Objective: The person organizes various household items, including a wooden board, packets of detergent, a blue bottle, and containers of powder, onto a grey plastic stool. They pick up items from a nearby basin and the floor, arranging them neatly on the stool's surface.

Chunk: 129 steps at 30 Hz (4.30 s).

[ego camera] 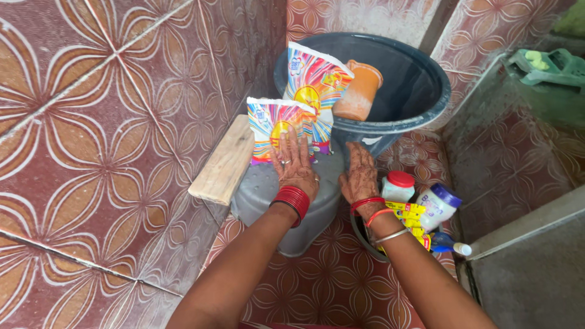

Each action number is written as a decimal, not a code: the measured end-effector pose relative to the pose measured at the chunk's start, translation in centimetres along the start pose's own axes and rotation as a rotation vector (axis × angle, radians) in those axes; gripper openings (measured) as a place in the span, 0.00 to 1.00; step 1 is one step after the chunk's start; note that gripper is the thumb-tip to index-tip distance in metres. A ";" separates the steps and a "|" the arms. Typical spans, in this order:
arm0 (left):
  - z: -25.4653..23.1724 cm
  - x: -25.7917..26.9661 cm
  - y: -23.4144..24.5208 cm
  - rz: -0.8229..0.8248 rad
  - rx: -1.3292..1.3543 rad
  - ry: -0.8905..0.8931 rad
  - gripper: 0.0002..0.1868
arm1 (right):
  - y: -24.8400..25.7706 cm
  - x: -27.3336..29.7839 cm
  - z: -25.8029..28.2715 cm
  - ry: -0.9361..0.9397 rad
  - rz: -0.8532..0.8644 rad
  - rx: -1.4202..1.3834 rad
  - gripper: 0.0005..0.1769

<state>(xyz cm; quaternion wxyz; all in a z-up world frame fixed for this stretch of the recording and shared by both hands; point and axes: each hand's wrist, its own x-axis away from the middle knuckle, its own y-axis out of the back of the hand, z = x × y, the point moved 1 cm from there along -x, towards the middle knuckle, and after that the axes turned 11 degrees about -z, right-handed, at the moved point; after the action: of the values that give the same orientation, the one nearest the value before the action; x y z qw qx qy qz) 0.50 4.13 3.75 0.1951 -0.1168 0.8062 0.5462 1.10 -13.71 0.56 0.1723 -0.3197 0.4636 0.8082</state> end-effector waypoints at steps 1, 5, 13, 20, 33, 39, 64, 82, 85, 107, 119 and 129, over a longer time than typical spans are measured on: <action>-0.2 0.5 -0.3 -0.014 0.016 -0.018 0.57 | 0.4 0.3 -0.3 0.011 -0.016 0.016 0.49; -1.1 1.6 -1.4 0.028 0.079 0.050 0.57 | 2.3 1.5 -2.1 -0.015 -0.037 0.065 0.47; -3.1 3.0 -4.3 0.091 0.098 0.094 0.59 | 6.1 4.6 -8.2 -0.179 -0.038 0.219 0.49; -6.8 4.4 -5.5 0.159 0.188 0.067 0.58 | 8.2 7.5 -14.8 -0.352 0.003 0.344 0.46; -9.2 6.6 -5.5 0.427 0.094 -0.204 0.57 | 15.6 11.1 -23.2 -0.889 0.076 0.394 0.32; -9.4 8.0 -8.0 0.489 0.102 -0.359 0.53 | 15.2 16.3 -31.5 -1.019 0.087 0.398 0.25; -9.8 9.7 -13.5 0.640 0.236 -0.327 0.46 | 10.5 19.5 -31.8 -1.154 0.465 0.173 0.26; -9.1 4.7 -5.6 0.272 0.293 -0.304 0.63 | 16.1 0.5 -15.8 -0.489 0.142 0.472 0.34; -8.3 4.0 -4.5 0.196 0.334 -0.279 0.62 | 15.2 -0.6 -10.3 -0.393 0.015 0.241 0.36; 13.8 -3.8 -0.2 -0.418 0.827 0.165 0.31 | 4.5 -2.0 6.2 -0.220 0.175 -0.619 0.21; 20.9 -0.3 3.5 -0.605 0.493 0.596 0.30 | -2.2 0.2 11.0 -0.173 0.342 -0.562 0.17; 21.7 0.5 3.3 -0.533 0.516 0.600 0.29 | -3.5 1.0 11.8 -0.172 0.381 -0.646 0.17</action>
<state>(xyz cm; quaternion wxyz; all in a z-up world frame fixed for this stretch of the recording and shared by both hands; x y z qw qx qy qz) 2.78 25.44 -0.84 0.1099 -0.4198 0.8782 0.2012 -1.88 -1.75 1.94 -0.0525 -0.1966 0.2201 0.9540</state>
